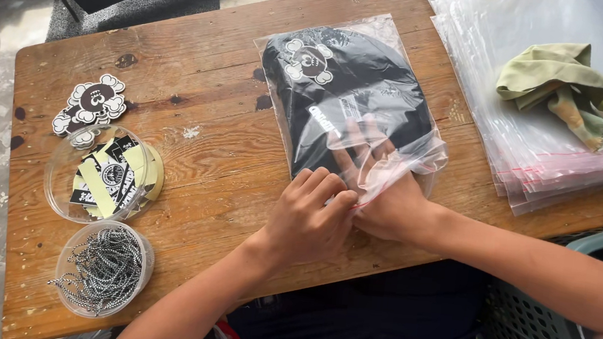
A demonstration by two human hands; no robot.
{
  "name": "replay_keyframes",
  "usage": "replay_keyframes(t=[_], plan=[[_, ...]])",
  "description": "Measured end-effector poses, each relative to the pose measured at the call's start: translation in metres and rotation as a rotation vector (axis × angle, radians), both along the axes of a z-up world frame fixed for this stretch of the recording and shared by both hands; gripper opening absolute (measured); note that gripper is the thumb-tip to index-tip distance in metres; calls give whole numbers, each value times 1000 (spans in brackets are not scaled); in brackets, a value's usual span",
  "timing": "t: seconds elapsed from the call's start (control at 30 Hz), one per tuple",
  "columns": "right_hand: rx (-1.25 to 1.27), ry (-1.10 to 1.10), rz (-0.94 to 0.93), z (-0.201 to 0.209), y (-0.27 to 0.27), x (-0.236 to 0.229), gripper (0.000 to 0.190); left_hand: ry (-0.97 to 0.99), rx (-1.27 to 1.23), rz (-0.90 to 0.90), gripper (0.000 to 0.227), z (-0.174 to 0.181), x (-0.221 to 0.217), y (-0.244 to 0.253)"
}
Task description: The person attaches a chain to a sticker and places it on a black cap. They wipe a plastic bag with a cloth, place the cap inside, and seal it. The person then retrieves another cap from a basket and wipes it with the cloth.
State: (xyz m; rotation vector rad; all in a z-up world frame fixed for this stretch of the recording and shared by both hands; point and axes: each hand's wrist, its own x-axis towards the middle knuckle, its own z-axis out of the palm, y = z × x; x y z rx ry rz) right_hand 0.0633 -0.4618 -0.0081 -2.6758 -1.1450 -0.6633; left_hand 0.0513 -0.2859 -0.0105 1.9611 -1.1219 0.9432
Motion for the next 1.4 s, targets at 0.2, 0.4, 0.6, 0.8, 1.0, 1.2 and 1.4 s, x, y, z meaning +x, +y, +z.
replay_keyframes(t=[0.2, 0.4, 0.6, 0.8, 1.0, 1.2, 1.4], plan=[[-187, 302, -80, 15, -20, -43, 87, 112, 116, 10, 21, -1, -3, 3], [-169, -62, -314, 5, -96, -69, 28, 204, 330, 39, 15, 1, -6, 3], [-174, -99, -292, -13, -149, -38, 22, 269, 470, 69, 29, -5, -8, 4], [-91, -104, -158, -8, -146, -37, 5, 334, 593, 112, 30, -13, -7, 8], [1, -159, -115, 4, -137, -40, 10, 358, 617, 96, 32, -23, -5, 13], [38, -138, -82, 3, -139, -46, 8, 432, 673, 104, 32, -24, -4, 15], [43, -99, -80, -2, -140, -45, 5, 408, 643, 61, 33, -24, -2, 13]])
